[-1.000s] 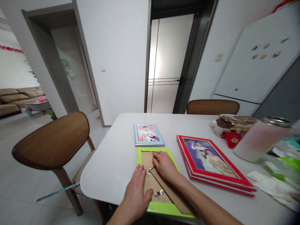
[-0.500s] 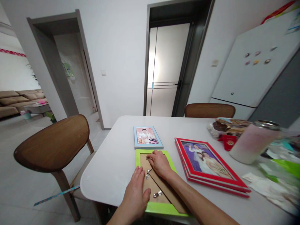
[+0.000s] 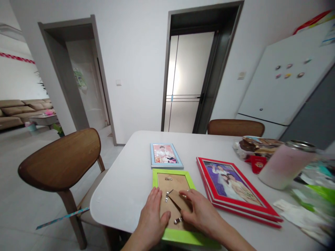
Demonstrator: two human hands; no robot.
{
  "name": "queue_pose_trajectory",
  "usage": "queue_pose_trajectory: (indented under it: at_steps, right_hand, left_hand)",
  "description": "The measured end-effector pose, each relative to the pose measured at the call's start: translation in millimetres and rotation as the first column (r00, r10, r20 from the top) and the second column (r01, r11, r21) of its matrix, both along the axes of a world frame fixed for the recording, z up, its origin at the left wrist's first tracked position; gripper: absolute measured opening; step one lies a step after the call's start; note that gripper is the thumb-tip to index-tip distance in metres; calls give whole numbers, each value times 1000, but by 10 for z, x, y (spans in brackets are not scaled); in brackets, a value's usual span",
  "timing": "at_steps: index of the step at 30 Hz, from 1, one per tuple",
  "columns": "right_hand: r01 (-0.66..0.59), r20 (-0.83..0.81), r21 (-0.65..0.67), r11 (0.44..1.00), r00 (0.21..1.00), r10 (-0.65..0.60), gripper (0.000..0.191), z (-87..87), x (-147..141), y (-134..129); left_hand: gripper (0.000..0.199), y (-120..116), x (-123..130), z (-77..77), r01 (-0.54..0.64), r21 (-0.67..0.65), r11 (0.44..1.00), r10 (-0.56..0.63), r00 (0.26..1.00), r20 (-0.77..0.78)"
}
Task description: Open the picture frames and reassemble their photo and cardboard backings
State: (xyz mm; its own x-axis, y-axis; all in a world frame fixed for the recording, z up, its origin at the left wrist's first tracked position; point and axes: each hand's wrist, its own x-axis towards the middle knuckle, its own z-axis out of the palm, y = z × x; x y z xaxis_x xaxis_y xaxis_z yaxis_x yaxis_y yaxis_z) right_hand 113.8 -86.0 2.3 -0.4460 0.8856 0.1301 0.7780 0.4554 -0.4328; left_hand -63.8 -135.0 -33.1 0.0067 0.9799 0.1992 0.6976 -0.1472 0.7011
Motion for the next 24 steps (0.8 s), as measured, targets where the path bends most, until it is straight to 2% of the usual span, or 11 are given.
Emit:
queue_pose_trajectory:
  at_steps: [3,5,6,8,10,14,17,20,22,24]
  right_hand:
    - [6,29,30,1000,1000,-7,31,194,-42,30]
    - [3,13,52,999,1000,-4,30,348,-80,20]
    - [-4,-14,59,998,1000,5,31,412,-98,11]
    - [-24,-91,56,998,995,29,34,478,-111,3]
    - [-9,-149,41,999,989,15,37,437,-70,32]
    - [114,-76,65,991,991,-109,41,115,131,153]
    - [129,-54,111,985,991,-123,39,-77,179,170]
    - [82,-136,72,994,988,-72,37,-97,49,106]
    - [65,-172,-3,998,983,-64,40,-63,-75,59]
    - [21,-178,-19,1000,984,-24,41,-34,-170,22]
  left_hand:
    - [58,43,52,96,-38,30,999,34,991,128]
    - [55,87,83,205,-61,34,998,47,944,325]
    - [52,112,82,262,-71,22,997,52,886,460]
    - [48,151,18,359,-83,-24,996,77,713,697]
    - [45,166,-142,409,-104,-84,991,129,578,806]
    - [42,113,-603,370,-173,-176,969,241,505,829]
    - [42,57,-797,326,-203,-251,947,318,452,833]
    - [41,45,-730,334,-171,-289,942,335,413,847]
    - [40,60,-591,344,-141,-285,948,317,394,863]
    - [39,79,-446,332,-122,-283,951,308,380,872]
